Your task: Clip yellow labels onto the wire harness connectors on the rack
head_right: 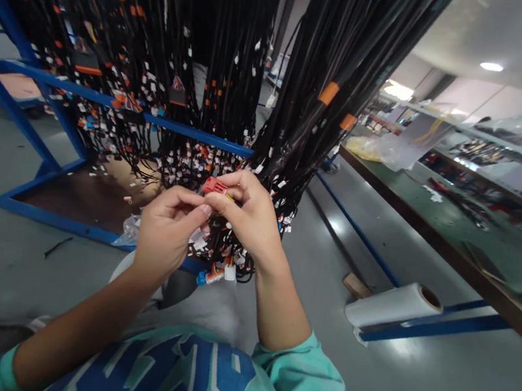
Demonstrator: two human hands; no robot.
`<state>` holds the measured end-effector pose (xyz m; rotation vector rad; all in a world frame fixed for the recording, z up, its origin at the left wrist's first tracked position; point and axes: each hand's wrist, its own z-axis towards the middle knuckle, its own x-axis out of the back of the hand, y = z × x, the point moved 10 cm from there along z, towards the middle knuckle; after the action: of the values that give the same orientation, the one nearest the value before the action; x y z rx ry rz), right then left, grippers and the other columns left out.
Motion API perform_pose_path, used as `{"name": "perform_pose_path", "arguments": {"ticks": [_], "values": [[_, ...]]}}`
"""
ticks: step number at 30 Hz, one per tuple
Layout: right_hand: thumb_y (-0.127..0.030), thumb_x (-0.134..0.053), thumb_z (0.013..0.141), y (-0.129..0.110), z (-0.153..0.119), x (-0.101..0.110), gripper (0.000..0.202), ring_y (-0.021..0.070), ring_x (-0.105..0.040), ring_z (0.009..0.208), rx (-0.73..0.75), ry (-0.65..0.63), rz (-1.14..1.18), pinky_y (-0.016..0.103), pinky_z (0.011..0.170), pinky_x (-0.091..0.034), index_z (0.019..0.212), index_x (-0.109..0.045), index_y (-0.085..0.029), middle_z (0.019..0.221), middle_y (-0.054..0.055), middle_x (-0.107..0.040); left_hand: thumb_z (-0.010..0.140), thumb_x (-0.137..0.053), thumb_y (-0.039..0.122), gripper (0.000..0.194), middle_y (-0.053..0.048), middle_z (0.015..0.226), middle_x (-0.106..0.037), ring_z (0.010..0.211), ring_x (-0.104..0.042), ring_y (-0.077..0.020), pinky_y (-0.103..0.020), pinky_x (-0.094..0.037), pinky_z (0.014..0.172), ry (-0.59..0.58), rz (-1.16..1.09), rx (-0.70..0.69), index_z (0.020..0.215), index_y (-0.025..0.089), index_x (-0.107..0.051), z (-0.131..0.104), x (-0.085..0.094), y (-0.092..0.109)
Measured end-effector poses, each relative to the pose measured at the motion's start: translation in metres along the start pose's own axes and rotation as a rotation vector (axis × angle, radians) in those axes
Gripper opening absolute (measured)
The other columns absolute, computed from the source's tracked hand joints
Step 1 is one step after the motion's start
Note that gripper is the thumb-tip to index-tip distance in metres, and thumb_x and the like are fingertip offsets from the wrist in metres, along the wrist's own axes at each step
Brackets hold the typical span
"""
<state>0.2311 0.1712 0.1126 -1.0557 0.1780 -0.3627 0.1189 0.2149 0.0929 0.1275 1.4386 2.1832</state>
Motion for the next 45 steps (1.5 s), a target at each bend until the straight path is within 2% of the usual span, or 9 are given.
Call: {"name": "perform_pose_path", "arguments": {"ticks": [4, 8, 16, 20, 24, 32, 35, 39, 45], "values": [[-0.036, -0.065, 0.076, 0.004, -0.001, 0.003, 0.027, 0.0103, -0.058, 0.073, 0.034, -0.05, 0.077, 0.024, 0.069, -0.047, 0.091, -0.052, -0.019, 0.081, 0.0, -0.061, 0.073, -0.065, 0.018, 0.005, 0.005, 0.06, -0.058, 0.052, -0.056, -0.0075, -0.019, -0.049, 0.052, -0.053, -0.029, 0.034, 0.073, 0.017, -0.06, -0.001, -0.003, -0.002], [-0.034, -0.062, 0.081, 0.002, -0.006, 0.003, 0.024, 0.0119, -0.06, 0.084, 0.093, -0.116, 0.056, 0.027, 0.078, -0.047, 0.096, -0.052, -0.019, 0.09, 0.002, -0.062, 0.076, -0.062, 0.02, 0.003, 0.004, 0.058, -0.061, 0.054, -0.059, -0.009, -0.021, -0.051, 0.058, -0.089, -0.02, 0.041, 0.076, 0.017, -0.06, -0.001, -0.001, 0.0], [-0.028, -0.062, 0.08, -0.008, -0.012, -0.001, 0.019, 0.0118, -0.059, 0.08, 0.163, -0.185, -0.072, 0.026, 0.071, -0.047, 0.093, -0.051, -0.018, 0.087, 0.002, -0.062, 0.069, -0.063, 0.016, 0.008, 0.004, 0.05, -0.058, 0.047, -0.057, -0.0095, -0.022, -0.051, 0.05, -0.084, -0.111, 0.098, 0.066, 0.017, -0.056, 0.004, 0.0, 0.006], [-0.028, -0.062, 0.08, -0.007, -0.012, 0.0, 0.019, 0.0116, -0.058, 0.079, 0.151, -0.175, -0.081, 0.026, 0.071, -0.047, 0.091, -0.052, -0.018, 0.086, 0.002, -0.06, 0.067, -0.064, 0.014, 0.01, 0.006, 0.052, -0.057, 0.046, -0.056, -0.0083, -0.02, -0.049, 0.047, -0.05, -0.104, 0.088, 0.073, 0.018, -0.057, 0.006, 0.005, 0.005], [-0.031, -0.062, 0.079, -0.004, -0.012, 0.002, 0.02, 0.0122, -0.058, 0.078, 0.123, -0.168, -0.099, 0.027, 0.071, -0.047, 0.09, -0.052, -0.018, 0.086, 0.002, -0.06, 0.072, -0.063, 0.017, 0.011, 0.004, 0.058, -0.061, 0.054, -0.06, -0.0088, -0.02, -0.051, 0.056, -0.064, 0.02, 0.061, 0.083, 0.017, -0.063, 0.004, 0.006, 0.005], [-0.03, -0.066, 0.074, -0.006, -0.011, 0.005, 0.021, 0.0105, -0.056, 0.069, 0.138, -0.131, -0.101, 0.025, 0.063, -0.046, 0.085, -0.054, -0.017, 0.08, 0.001, -0.06, 0.073, -0.066, 0.023, 0.01, -0.001, 0.074, -0.067, 0.066, -0.065, -0.0117, -0.022, -0.053, 0.065, -0.05, 0.144, 0.104, 0.077, 0.017, -0.06, -0.001, 0.009, 0.014], [-0.029, -0.067, 0.074, -0.006, -0.011, 0.006, 0.019, 0.0108, -0.056, 0.07, 0.142, -0.124, -0.092, 0.026, 0.065, -0.046, 0.083, -0.055, -0.017, 0.079, 0.001, -0.06, 0.07, -0.067, 0.02, 0.007, 0.0, 0.074, -0.065, 0.063, -0.061, -0.0097, -0.019, -0.051, 0.059, -0.05, 0.177, 0.074, 0.074, 0.016, -0.063, 0.0, 0.008, 0.016], [-0.025, -0.067, 0.074, -0.01, -0.012, 0.005, 0.016, 0.0109, -0.057, 0.072, 0.163, -0.126, -0.054, 0.026, 0.068, -0.046, 0.082, -0.056, -0.016, 0.078, 0.0, -0.06, 0.067, -0.067, 0.019, 0.007, 0.003, 0.068, -0.06, 0.049, -0.053, -0.0063, -0.017, -0.046, 0.045, -0.072, 0.046, 0.102, 0.071, 0.017, -0.061, 0.001, 0.001, 0.009], [-0.022, -0.066, 0.074, -0.009, -0.012, 0.005, 0.015, 0.0113, -0.059, 0.073, 0.147, -0.133, -0.036, 0.026, 0.069, -0.047, 0.082, -0.055, -0.016, 0.079, 0.001, -0.061, 0.07, -0.064, 0.019, 0.005, 0.003, 0.062, -0.061, 0.051, -0.057, -0.0082, -0.018, -0.048, 0.05, -0.053, 0.134, 0.101, 0.073, 0.017, -0.061, -0.004, 0.002, 0.013]]}}
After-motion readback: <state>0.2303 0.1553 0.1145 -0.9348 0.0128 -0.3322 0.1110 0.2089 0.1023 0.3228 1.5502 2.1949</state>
